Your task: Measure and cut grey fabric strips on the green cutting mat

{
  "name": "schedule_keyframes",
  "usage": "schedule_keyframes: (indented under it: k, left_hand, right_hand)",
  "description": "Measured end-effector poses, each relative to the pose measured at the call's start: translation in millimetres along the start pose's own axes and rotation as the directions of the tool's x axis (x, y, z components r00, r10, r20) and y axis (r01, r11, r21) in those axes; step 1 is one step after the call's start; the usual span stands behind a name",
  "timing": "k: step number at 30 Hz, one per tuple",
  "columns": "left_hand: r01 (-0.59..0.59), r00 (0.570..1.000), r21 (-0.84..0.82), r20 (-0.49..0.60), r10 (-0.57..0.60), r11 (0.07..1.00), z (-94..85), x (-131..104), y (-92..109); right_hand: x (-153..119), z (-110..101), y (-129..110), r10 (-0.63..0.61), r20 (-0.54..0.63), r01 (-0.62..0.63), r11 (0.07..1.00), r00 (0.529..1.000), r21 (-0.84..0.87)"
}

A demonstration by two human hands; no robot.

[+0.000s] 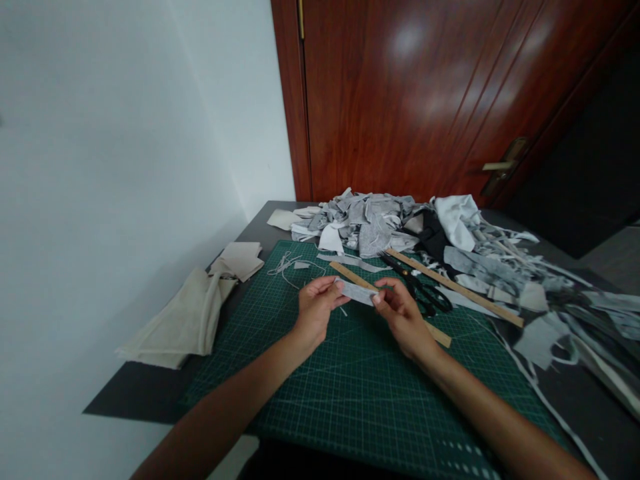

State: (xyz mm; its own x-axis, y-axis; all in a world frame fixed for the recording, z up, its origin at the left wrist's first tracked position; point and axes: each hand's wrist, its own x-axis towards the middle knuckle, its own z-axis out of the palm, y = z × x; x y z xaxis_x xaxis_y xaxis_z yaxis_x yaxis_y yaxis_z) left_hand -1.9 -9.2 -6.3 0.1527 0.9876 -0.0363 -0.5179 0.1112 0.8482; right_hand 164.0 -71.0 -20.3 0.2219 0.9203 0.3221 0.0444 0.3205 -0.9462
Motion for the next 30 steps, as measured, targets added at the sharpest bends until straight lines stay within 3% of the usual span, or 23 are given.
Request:
schedule_keyframes:
  k: [4,15,20,25,28,30]
  left_hand:
    - [0.020,1.000,0.010,0.004,-0.020,1.000,-0.7,0,0]
    - [0.060,0.998,0.058,0.023,-0.062,0.997,-10.4,17,7]
    - [0.062,0.995,0.138,0.064,-0.071,0.988,-13.0,22,10]
    - [0.057,0.990,0.169,0.119,-0.078,0.984,-11.6,18,9]
    - [0.087,0.981,0.198,0.154,-0.119,0.976,-11.3,15,8]
    - [0.114,0.971,0.229,0.178,-0.157,0.967,-10.8,12,6]
  right_hand:
    - [0,-1,-2,-0.048,0.048,0.050,0.997,0.998,-0.051]
    - [-3,-5,0,-0.027,0.218,0.055,0.990,0.976,-0.127]
    - [-2,-5,9,-0.119,0.179,0.167,0.944,0.977,-0.284]
    - [-4,-13,-3,-0.341,0.328,0.461,0.775,0.881,-0.432]
    - [-6,-16,-13,-0.445,0.412,0.605,0.626,0.795,-0.491]
    - [-6,-16,-19,-0.478,0.500,0.688,0.574,0.722,-0.445]
